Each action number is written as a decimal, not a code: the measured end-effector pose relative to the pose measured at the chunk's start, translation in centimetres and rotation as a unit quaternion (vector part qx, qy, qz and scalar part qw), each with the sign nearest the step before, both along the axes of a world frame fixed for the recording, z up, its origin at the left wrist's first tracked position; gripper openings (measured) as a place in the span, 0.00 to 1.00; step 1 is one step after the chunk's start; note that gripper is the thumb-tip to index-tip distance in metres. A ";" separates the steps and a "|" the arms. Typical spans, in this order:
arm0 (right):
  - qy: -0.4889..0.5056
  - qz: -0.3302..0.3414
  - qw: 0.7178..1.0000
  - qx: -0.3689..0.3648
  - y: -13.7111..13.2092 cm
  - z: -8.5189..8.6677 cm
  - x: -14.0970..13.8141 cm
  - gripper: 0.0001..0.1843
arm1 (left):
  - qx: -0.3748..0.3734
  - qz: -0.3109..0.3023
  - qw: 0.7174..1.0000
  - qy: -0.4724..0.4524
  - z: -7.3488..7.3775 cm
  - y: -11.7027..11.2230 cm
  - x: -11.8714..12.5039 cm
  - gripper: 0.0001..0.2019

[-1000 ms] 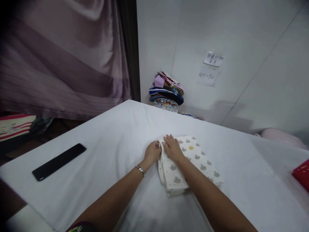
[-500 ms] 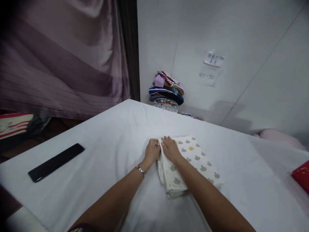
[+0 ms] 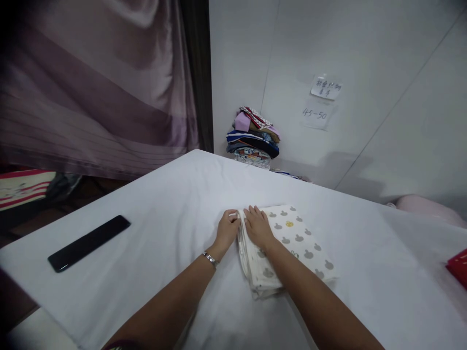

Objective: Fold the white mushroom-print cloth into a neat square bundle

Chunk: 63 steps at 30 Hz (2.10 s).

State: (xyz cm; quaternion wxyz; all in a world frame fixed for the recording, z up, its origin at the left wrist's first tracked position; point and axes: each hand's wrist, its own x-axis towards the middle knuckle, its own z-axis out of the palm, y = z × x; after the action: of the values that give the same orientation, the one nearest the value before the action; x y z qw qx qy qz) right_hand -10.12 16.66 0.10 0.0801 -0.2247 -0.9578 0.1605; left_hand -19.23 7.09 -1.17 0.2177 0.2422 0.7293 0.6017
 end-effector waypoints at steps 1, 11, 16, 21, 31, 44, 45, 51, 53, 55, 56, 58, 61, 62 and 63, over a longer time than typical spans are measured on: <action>0.000 -0.002 1.000 0.002 0.0 0.0 0.0 0.25 | -0.001 0.001 1.000 0.010 0.1 -0.1 0.1 0.13; -0.001 0.005 1.000 0.025 -0.2 0.0 0.1 0.26 | -0.016 -0.012 0.999 0.042 0.2 -0.1 0.3 0.20; 0.012 -0.013 1.000 0.004 0.3 -0.2 0.1 0.26 | -0.035 -0.017 0.988 0.151 0.5 -0.4 0.9 0.23; 0.026 -0.026 0.999 0.000 0.9 -0.7 0.3 0.26 | -0.049 -0.025 0.971 0.234 0.2 -0.4 0.9 0.24; 0.045 -0.013 0.999 -0.014 3.0 1.2 -0.6 0.18 | -0.022 -0.017 0.992 0.126 -0.1 0.1 0.7 0.30; 0.094 -0.058 0.993 -0.031 3.3 0.6 -1.6 0.13 | 0.019 -0.003 0.988 0.153 -0.6 -0.3 1.0 0.29; 0.097 -0.047 0.994 -0.030 3.3 0.4 -1.5 0.14 | 0.025 0.000 0.992 0.125 -0.6 -0.2 0.9 0.28; 0.095 -0.013 0.994 0.049 2.5 -0.5 -1.3 0.19 | 0.041 0.010 0.999 -0.003 -0.5 0.2 0.3 0.28; 0.079 0.008 0.994 0.074 2.0 -0.4 -1.2 0.21 | 0.039 0.017 0.999 -0.008 -0.3 0.1 0.2 0.28; 0.056 0.035 0.995 0.080 1.4 -0.2 -1.0 0.22 | 0.029 0.025 0.999 -0.010 -0.1 0.1 0.0 0.28; 0.044 0.044 0.995 0.080 1.1 -0.1 -0.8 0.23 | 0.023 0.027 0.999 -0.011 0.0 0.0 0.0 0.28; 0.025 0.051 0.996 0.074 0.4 0.1 -0.3 0.24 | 0.015 0.024 1.000 -0.010 -0.1 0.0 -0.2 0.28; 0.001 0.048 0.998 0.046 -1.0 0.4 1.1 0.26 | 0.017 0.020 1.000 0.001 -0.5 0.1 -0.5 0.28; -0.006 0.052 0.998 0.034 -1.6 0.5 1.8 0.26 | 0.020 0.019 1.000 0.003 -0.6 0.1 -0.5 0.28; -0.010 0.061 0.998 0.023 -2.3 0.6 2.5 0.26 | 0.024 0.019 1.000 0.002 -0.8 0.1 -0.5 0.27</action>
State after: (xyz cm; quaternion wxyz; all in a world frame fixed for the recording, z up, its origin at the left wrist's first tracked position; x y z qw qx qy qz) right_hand -7.61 14.39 0.70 0.0654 -0.1657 -0.9740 0.1402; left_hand -19.71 7.21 -1.93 0.1988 0.2349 0.7197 0.6223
